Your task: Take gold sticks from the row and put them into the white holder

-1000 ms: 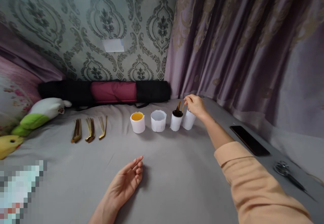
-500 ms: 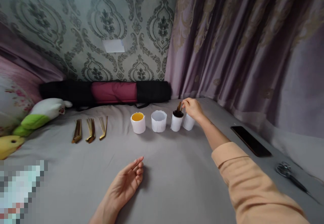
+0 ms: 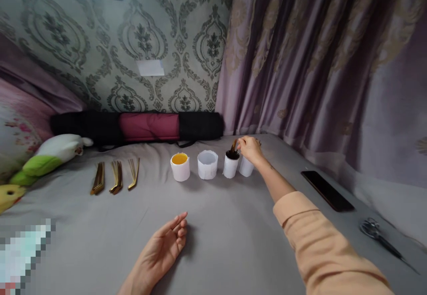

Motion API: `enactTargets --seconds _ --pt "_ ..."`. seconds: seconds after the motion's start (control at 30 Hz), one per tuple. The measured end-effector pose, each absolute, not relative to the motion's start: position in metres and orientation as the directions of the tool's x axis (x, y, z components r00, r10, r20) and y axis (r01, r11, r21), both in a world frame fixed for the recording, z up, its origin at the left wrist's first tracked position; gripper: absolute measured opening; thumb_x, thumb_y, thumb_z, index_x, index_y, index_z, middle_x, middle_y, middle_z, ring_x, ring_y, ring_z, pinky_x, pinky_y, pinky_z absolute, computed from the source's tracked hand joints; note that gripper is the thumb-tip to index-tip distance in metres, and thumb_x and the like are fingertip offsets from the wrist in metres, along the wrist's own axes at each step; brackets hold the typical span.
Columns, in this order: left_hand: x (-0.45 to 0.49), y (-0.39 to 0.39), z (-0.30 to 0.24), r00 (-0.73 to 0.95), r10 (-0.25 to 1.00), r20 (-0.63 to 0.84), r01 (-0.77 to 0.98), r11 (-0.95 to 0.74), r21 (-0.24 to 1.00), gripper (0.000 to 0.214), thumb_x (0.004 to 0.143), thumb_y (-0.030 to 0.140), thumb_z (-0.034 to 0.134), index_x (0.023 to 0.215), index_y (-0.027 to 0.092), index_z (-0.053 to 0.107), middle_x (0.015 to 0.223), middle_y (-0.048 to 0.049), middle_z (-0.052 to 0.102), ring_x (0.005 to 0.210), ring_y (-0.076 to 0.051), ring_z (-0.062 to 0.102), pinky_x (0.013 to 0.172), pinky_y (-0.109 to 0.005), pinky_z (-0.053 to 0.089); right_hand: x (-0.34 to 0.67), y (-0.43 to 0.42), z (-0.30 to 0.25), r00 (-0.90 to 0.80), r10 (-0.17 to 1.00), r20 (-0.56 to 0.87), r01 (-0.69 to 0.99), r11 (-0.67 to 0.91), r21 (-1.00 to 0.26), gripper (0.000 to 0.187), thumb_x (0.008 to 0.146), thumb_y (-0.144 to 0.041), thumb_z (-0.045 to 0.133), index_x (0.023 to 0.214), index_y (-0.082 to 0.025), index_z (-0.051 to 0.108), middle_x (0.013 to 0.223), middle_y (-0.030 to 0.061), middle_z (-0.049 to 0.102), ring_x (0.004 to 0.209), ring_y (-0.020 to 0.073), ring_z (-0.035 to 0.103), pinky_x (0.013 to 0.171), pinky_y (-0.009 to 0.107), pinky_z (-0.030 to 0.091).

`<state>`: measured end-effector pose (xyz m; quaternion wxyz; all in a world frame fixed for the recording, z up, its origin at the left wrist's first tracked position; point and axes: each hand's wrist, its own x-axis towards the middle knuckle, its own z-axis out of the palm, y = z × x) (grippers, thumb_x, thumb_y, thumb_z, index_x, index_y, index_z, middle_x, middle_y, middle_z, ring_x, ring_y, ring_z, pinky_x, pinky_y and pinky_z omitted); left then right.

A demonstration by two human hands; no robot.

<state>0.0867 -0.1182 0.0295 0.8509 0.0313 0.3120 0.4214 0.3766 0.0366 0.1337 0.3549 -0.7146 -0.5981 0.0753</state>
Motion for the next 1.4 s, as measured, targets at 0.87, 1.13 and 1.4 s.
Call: enactTargets --seconds 0.87,1.13,1.4 --pt "0.092 -0.12 0.024 0.409 0.771 -0.488 -0.691 0.611 0.387 0.02 0.074 0.01 0.053 0.094 0.008 0.053 0.071 -0.0033 0.053 0.054 -0.006 0.05 0.048 -0.018 0.044 0.369 0.026 0.126 0.323 0.927 0.19 0.688 -0.092 -0.719 0.018 0.078 -0.017 0.043 0.076 -0.012 0.06 0.074 0.0046 0.066 0.034 0.0034 0.05 0.03 0.012 0.032" --pt "0.093 -0.121 0.022 0.396 0.774 -0.495 -0.694 0.605 0.391 0.018 0.076 0.009 0.05 0.093 0.008 0.053 0.07 -0.0038 0.053 0.053 -0.007 0.05 0.048 -0.019 0.044 0.365 0.021 0.126 0.339 0.927 0.161 0.673 -0.119 -0.73 0.022 0.079 -0.018 0.04 0.077 -0.011 0.061 0.056 0.0044 0.063 0.031 0.006 0.048 0.03 0.014 0.034" --pt "0.094 -0.12 0.024 0.405 0.777 -0.483 -0.696 0.604 0.389 0.018 0.075 0.009 0.051 0.093 0.008 0.052 0.07 -0.0036 0.053 0.053 -0.007 0.05 0.048 -0.018 0.044 0.367 0.025 0.12 0.339 0.926 0.168 0.682 -0.119 -0.722 0.023 0.077 -0.019 0.041 0.076 -0.011 0.062 0.039 0.0018 0.054 0.031 0.0094 0.048 0.031 0.016 0.034"
